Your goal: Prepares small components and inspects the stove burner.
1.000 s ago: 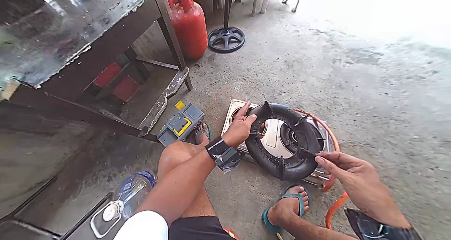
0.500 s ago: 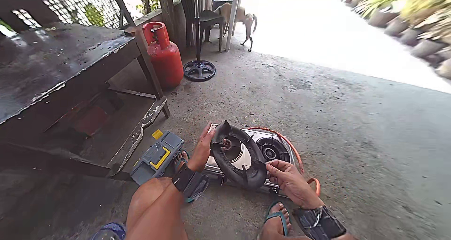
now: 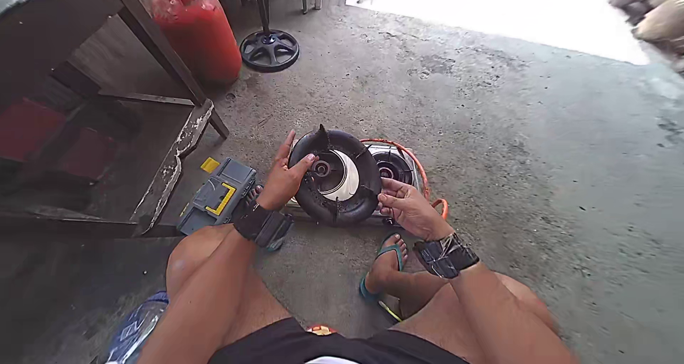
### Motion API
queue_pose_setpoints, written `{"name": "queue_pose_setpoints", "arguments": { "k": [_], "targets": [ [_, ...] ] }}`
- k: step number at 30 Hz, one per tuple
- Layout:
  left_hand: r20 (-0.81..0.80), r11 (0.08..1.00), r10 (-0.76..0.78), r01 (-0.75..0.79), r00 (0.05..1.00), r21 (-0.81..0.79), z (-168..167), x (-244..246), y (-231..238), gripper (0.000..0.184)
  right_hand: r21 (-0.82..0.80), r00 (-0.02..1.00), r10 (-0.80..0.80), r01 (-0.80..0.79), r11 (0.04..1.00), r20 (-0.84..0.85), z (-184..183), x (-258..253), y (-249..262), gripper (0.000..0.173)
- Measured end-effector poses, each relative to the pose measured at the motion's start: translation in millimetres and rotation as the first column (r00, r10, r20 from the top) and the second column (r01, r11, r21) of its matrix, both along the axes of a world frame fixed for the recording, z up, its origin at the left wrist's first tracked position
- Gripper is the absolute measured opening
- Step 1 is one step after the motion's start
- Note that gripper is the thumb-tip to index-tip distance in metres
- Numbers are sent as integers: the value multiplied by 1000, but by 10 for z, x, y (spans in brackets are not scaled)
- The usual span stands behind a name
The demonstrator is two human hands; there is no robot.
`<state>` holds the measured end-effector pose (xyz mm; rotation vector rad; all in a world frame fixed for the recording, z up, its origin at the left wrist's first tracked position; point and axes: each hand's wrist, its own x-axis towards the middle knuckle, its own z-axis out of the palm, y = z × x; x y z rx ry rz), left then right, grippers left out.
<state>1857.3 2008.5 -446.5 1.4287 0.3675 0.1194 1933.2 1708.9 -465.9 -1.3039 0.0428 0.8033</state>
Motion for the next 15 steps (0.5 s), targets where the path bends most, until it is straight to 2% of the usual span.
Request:
{"name": "queue_pose_setpoints", "arguments": {
  "k": [5, 7, 9, 10, 12, 13, 15],
  "targets": [
    [50, 994, -106, 106, 993, 12, 30, 98, 92, 77, 101, 999, -43, 41, 994, 22, 25, 72, -106, 39],
    [60, 995, -99, 96, 993, 41, 55, 122, 171, 76, 96, 996, -81, 76, 992, 45, 50, 118, -135, 34],
    [68, 988, -62, 52, 996, 147, 35, 43, 262, 78, 46, 994, -93, 90, 995, 59, 8, 111, -166, 33],
    [101, 967, -31, 4, 994, 253, 53, 11, 315, 82, 22, 993, -100, 99, 995, 69, -34, 128, -157, 32],
    [171, 874, 28, -107, 985, 473, 114, -60, 409, 90, -68, 987, -136, 142, 987, 82, -144, 163, -123, 33],
    [200, 842, 35, -137, 979, 522, 138, -133, 444, 92, -128, 983, -164, 173, 977, 79, -231, 141, -97, 34],
    [264, 846, 31, -166, 964, 507, 170, -233, 567, 94, -259, 981, -179, 193, 946, 76, -423, 141, 25, 36]
  ]
}}
